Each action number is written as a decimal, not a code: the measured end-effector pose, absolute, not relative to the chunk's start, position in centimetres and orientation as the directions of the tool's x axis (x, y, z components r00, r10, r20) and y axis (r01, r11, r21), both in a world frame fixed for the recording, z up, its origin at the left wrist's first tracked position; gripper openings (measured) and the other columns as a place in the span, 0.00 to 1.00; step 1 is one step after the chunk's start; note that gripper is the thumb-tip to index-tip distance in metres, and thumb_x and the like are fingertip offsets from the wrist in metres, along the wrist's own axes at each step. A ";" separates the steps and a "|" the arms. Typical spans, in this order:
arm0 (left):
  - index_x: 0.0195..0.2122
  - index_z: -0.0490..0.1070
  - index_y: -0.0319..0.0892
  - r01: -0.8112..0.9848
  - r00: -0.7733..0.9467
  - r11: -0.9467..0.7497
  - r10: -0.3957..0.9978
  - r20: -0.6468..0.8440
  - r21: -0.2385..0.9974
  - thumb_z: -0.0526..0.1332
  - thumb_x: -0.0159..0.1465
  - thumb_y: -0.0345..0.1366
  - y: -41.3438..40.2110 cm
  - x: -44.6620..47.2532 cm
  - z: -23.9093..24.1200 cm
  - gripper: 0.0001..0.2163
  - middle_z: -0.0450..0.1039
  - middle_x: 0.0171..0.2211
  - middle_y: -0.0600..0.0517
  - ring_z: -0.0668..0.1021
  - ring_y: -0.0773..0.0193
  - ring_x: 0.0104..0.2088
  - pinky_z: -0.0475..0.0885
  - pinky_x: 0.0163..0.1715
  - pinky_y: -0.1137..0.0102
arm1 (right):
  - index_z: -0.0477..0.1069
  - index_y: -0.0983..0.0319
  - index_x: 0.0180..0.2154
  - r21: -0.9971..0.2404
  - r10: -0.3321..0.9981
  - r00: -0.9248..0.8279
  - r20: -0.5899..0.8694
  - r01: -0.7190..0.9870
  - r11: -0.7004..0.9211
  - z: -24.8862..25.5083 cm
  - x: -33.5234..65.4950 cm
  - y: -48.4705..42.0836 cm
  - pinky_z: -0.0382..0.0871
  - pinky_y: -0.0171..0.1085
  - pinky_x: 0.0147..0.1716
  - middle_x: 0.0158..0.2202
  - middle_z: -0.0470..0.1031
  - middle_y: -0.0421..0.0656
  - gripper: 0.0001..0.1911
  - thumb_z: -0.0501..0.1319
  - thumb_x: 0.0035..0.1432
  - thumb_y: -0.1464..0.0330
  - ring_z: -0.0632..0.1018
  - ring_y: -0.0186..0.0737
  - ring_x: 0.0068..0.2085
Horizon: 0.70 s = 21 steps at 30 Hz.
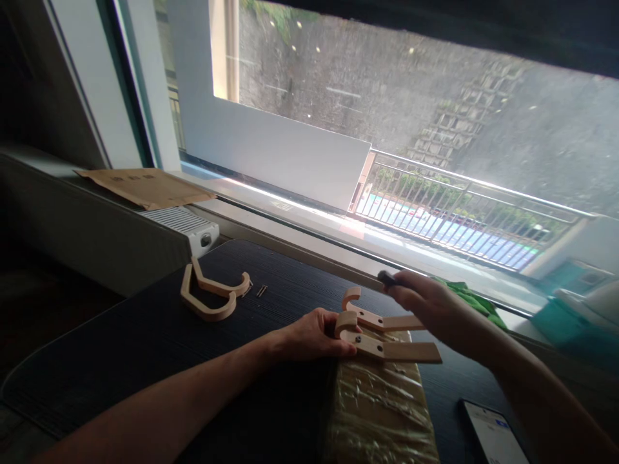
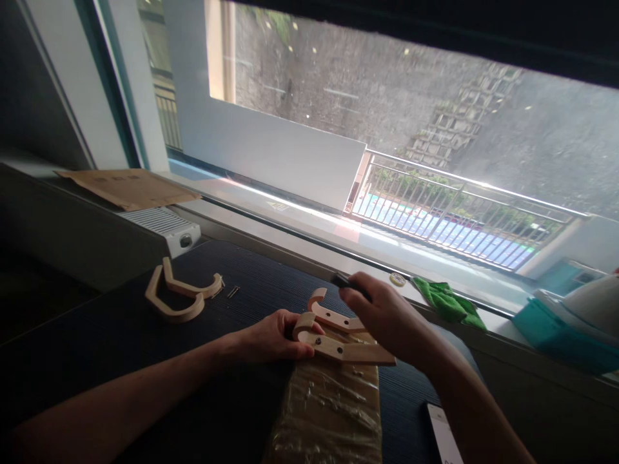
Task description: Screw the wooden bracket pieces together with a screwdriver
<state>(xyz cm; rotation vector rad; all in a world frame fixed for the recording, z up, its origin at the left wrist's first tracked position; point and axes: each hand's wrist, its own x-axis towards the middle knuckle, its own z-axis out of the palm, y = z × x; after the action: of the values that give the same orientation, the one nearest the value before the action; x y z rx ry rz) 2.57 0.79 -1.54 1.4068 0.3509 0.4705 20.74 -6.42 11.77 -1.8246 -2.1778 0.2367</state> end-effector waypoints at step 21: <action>0.39 0.72 0.38 -0.093 0.792 0.082 0.610 0.023 0.992 0.67 0.51 0.32 0.9 2.5 -1.5 0.13 0.71 0.31 0.56 0.70 0.71 0.30 0.64 0.34 0.75 | 0.65 0.57 0.37 -0.656 0.938 -0.086 0.337 0.692 0.300 9.5 19.6 -5.8 0.68 0.35 0.29 0.31 0.75 0.38 0.09 0.60 0.53 0.64 0.76 0.37 0.33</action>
<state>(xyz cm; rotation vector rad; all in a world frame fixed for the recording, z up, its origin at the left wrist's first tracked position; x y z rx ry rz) 2.52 0.89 -1.45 1.4004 0.4564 0.5528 19.58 -5.79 9.52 -1.4586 -1.8444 0.4291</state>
